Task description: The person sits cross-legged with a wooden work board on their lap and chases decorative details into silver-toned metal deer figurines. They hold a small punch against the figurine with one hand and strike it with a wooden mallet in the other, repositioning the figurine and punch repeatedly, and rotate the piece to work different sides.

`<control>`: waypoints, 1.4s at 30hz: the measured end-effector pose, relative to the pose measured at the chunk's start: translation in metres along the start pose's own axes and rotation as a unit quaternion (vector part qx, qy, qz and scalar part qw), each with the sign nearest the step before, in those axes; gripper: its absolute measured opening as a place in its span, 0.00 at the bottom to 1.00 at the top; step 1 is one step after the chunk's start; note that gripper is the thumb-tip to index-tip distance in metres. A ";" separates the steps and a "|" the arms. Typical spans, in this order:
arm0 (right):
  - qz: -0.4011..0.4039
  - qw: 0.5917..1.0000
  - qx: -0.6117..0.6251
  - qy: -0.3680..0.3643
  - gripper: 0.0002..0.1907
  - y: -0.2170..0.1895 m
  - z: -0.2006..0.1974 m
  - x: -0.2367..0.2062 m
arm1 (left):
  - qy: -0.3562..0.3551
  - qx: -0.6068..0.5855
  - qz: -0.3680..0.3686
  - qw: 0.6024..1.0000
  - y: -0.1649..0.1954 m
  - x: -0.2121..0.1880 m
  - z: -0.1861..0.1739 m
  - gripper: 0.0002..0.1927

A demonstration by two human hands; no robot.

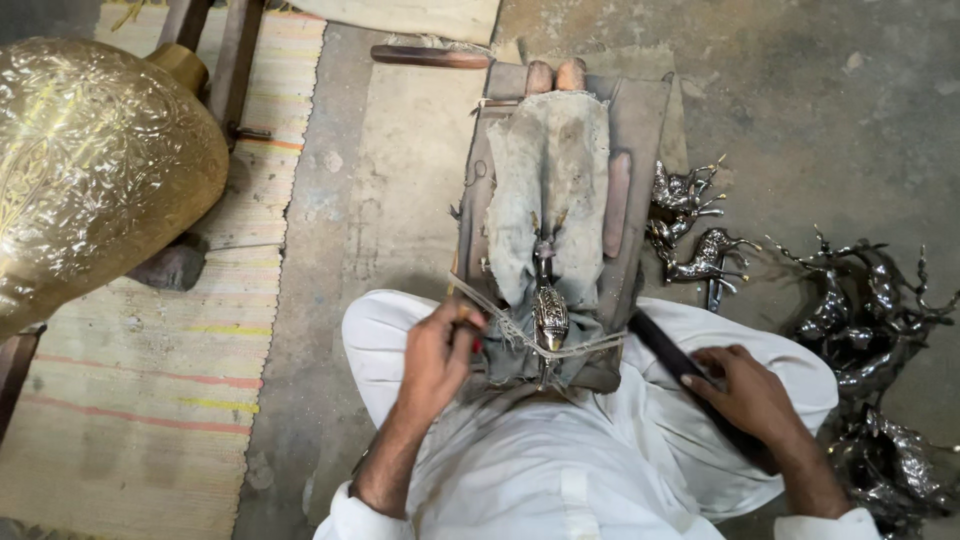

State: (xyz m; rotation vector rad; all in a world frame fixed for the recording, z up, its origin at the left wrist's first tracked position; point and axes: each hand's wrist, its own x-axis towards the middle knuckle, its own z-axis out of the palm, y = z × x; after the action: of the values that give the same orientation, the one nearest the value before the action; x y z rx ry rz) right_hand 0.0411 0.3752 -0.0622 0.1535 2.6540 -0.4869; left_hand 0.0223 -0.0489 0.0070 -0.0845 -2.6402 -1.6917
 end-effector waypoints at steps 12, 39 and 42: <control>-0.257 0.951 0.139 0.099 0.31 -0.216 -0.046 -0.025 | -0.106 0.020 0.104 0.989 0.032 -0.007 0.031 0.13; -0.191 0.946 0.261 0.008 0.29 -0.155 -0.027 -0.054 | -0.300 0.171 0.191 0.919 0.011 -0.026 0.054 0.18; -0.225 0.937 0.267 0.005 0.29 -0.158 -0.031 -0.054 | -0.292 0.167 0.204 0.919 0.012 -0.026 0.055 0.17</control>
State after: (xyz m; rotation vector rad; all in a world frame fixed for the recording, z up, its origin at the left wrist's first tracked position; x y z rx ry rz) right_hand 0.0483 0.2373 0.0374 -0.3012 2.4923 -1.3514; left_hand 0.0502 0.0051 -0.0065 -1.2123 -2.9464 -1.1887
